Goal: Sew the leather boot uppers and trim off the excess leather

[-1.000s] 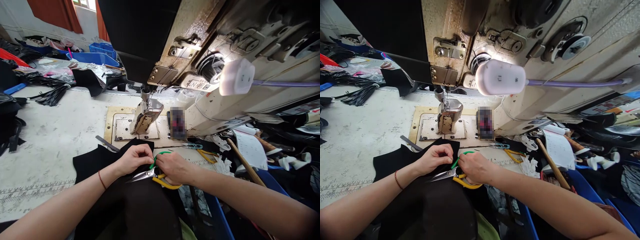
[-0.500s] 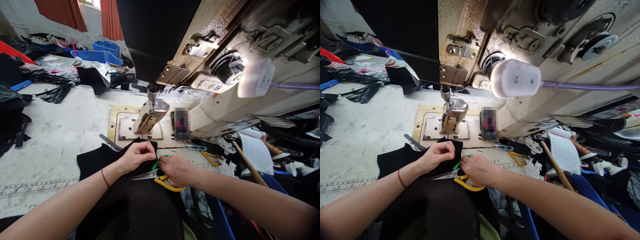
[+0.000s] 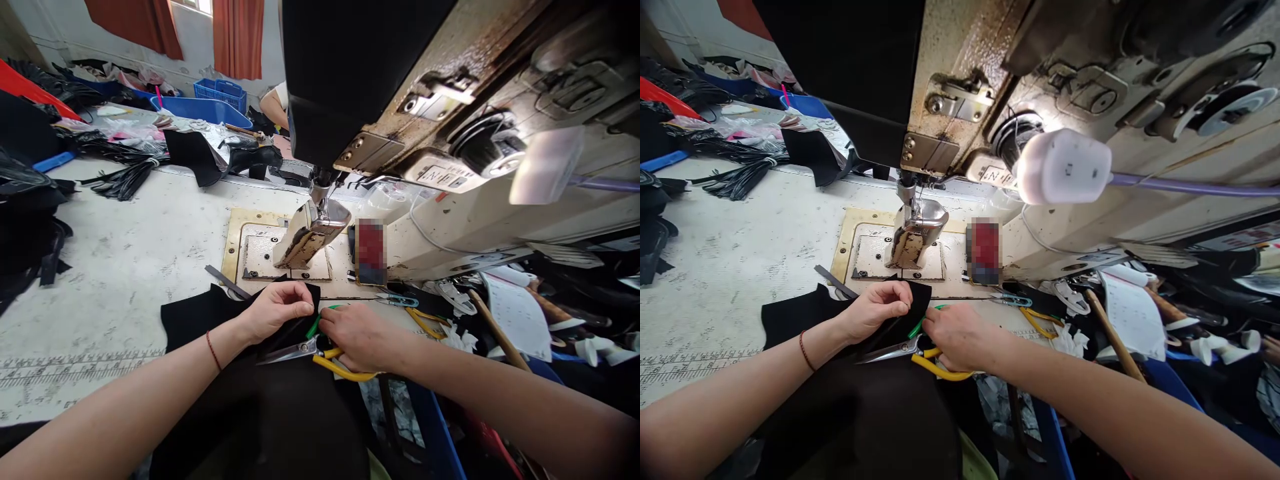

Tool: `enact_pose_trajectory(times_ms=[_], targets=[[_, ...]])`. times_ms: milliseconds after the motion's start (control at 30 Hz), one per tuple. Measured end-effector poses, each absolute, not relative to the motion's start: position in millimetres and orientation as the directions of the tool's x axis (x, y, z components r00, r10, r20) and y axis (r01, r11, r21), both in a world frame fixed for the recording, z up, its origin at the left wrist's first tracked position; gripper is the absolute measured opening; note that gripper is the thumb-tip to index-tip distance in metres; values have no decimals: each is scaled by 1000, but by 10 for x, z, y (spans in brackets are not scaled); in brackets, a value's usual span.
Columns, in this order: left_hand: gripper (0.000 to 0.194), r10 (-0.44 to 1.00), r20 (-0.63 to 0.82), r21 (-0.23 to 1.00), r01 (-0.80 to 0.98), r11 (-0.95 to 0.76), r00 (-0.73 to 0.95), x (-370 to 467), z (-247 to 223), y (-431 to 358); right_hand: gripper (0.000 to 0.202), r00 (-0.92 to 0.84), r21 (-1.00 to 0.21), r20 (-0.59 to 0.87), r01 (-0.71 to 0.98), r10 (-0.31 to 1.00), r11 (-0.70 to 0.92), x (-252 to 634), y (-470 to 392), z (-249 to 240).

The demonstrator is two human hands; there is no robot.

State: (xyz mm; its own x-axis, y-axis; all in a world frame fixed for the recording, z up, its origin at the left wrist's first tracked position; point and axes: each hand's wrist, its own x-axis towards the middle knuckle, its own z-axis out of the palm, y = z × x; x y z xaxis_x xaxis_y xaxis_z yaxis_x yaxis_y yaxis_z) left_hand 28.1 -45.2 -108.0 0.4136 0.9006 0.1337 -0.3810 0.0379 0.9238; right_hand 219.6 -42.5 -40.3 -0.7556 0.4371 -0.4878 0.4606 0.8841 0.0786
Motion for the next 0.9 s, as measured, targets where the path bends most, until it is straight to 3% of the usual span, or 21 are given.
enact_pose_trajectory(times_ms=[367,467,633,667,700,767,833,900], targets=[[31,898,74,961,-270,52,434,270,-1105,-447,19,-790,130,-492,348,365,928,2181,-382,-500],[34,890,26,990,-136,40,454,294,-997,-407,21,-794,121,-499,333,348,935,2158,-385,-483],[26,885,-81,960,274,-54,458,141,-689,-662,16,-808,100,-490,322,328,941,2126,-384,-363],[39,914,-79,914,395,-94,399,48,-707,-783,15,-807,101,-487,326,332,940,2117,-380,-336],[48,944,-43,775,607,-176,328,-60,-768,-914,14,-809,101,-483,329,335,939,2106,-375,-309],[60,947,177,490,811,-321,268,-282,-977,-1164,13,-813,98,-474,333,338,938,2077,-360,-257],[62,874,349,314,837,-448,337,-448,-1204,-1340,14,-816,96,-468,336,340,937,2043,-341,-206],[53,842,375,288,815,-503,387,-515,-1336,-1398,15,-816,91,-471,334,336,938,2013,-327,-155]])
